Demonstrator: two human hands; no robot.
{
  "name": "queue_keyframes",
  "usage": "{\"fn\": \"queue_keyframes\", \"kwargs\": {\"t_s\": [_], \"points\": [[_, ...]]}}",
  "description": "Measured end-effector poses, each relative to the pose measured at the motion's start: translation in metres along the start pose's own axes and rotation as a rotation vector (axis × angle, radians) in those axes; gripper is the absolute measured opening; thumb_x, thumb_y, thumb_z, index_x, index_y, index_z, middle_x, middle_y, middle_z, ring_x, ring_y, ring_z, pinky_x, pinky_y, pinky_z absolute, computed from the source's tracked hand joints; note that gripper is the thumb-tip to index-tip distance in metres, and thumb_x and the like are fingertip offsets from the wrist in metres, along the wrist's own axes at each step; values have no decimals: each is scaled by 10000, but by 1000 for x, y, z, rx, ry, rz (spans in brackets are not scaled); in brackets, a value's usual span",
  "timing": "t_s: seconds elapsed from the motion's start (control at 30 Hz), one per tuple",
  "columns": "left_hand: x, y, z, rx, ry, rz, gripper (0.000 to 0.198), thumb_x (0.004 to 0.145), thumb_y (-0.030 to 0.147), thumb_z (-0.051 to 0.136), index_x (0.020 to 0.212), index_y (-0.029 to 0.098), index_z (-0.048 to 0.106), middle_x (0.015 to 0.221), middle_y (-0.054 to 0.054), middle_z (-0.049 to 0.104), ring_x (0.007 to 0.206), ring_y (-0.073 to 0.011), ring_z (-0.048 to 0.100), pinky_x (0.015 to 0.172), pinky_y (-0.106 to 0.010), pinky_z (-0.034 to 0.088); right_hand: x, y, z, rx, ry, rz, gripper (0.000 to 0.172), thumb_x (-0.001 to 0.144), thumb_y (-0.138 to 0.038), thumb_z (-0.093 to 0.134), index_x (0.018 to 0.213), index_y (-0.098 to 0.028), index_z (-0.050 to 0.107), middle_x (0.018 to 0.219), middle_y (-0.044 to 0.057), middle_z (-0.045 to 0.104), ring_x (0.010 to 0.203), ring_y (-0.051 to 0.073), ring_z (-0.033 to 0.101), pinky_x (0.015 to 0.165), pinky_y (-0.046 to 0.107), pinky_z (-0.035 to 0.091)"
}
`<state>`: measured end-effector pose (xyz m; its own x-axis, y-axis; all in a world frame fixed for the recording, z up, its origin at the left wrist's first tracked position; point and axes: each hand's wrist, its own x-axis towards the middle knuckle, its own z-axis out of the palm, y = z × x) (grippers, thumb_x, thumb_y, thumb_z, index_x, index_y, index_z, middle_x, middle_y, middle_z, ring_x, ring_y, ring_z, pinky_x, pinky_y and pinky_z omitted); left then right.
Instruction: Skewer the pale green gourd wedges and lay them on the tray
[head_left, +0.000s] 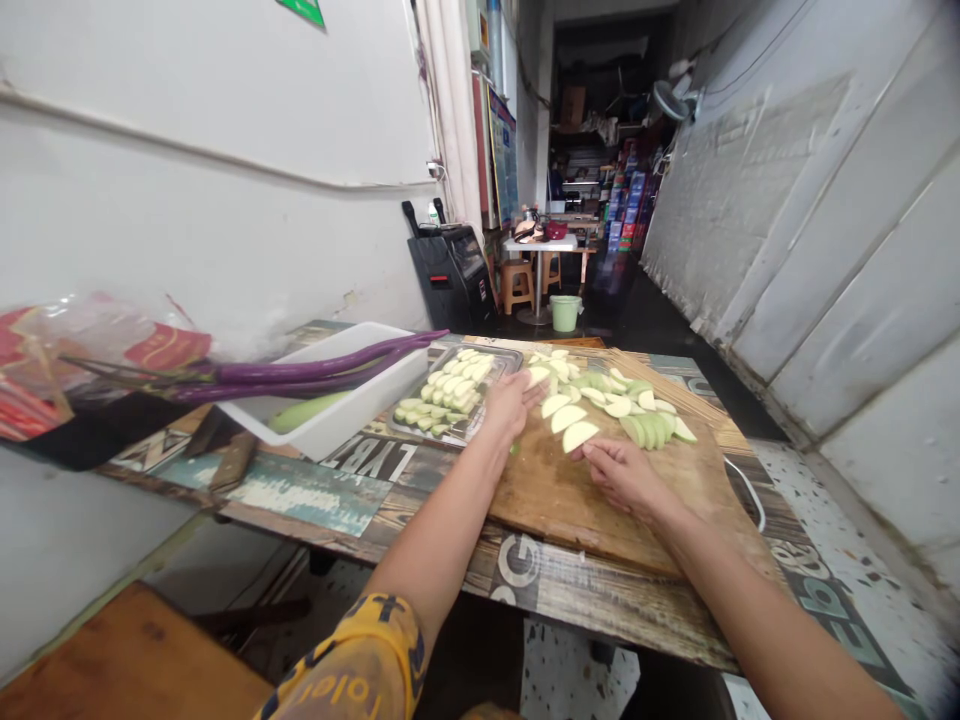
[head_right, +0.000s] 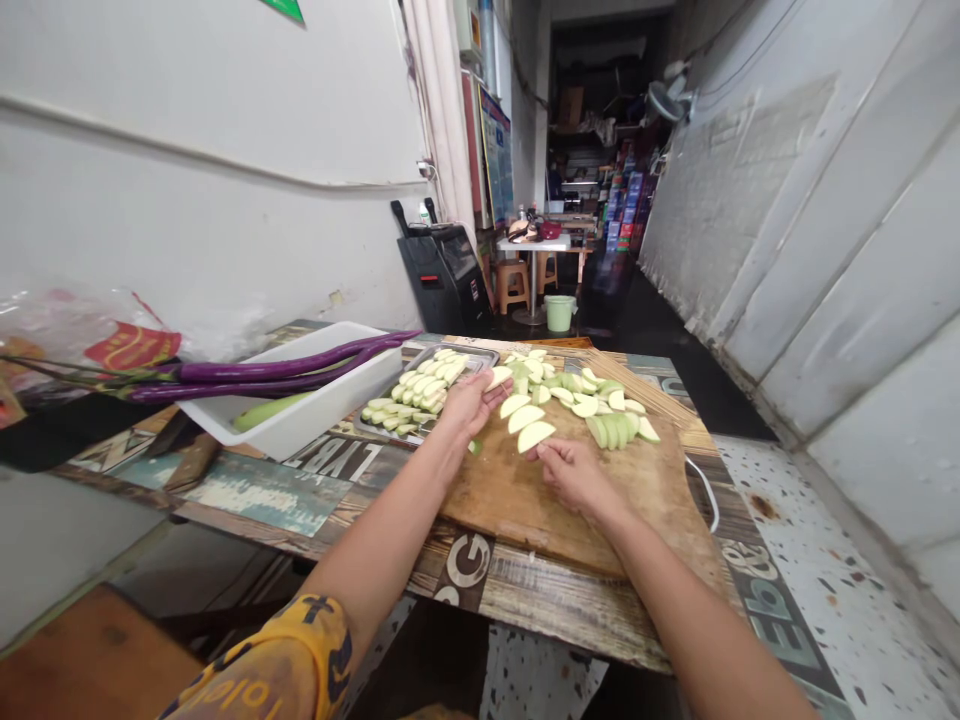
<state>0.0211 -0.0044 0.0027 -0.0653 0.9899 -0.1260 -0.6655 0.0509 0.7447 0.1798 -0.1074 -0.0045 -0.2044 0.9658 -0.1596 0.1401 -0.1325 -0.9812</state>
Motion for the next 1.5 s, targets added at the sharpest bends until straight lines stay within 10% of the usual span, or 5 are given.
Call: {"fn": "queue_keyframes", "kwargs": {"t_s": [1.5], "points": [[-9,-19,13,-18,92,-97,102,732,192,613,770,101,587,641,-49,631,601,-146,631,688,-313,525,0,-5,2,-32,73,-73,322,740,-465,488,806,-155,539,399,-108,268,306,33,181,314,176,126]]}}
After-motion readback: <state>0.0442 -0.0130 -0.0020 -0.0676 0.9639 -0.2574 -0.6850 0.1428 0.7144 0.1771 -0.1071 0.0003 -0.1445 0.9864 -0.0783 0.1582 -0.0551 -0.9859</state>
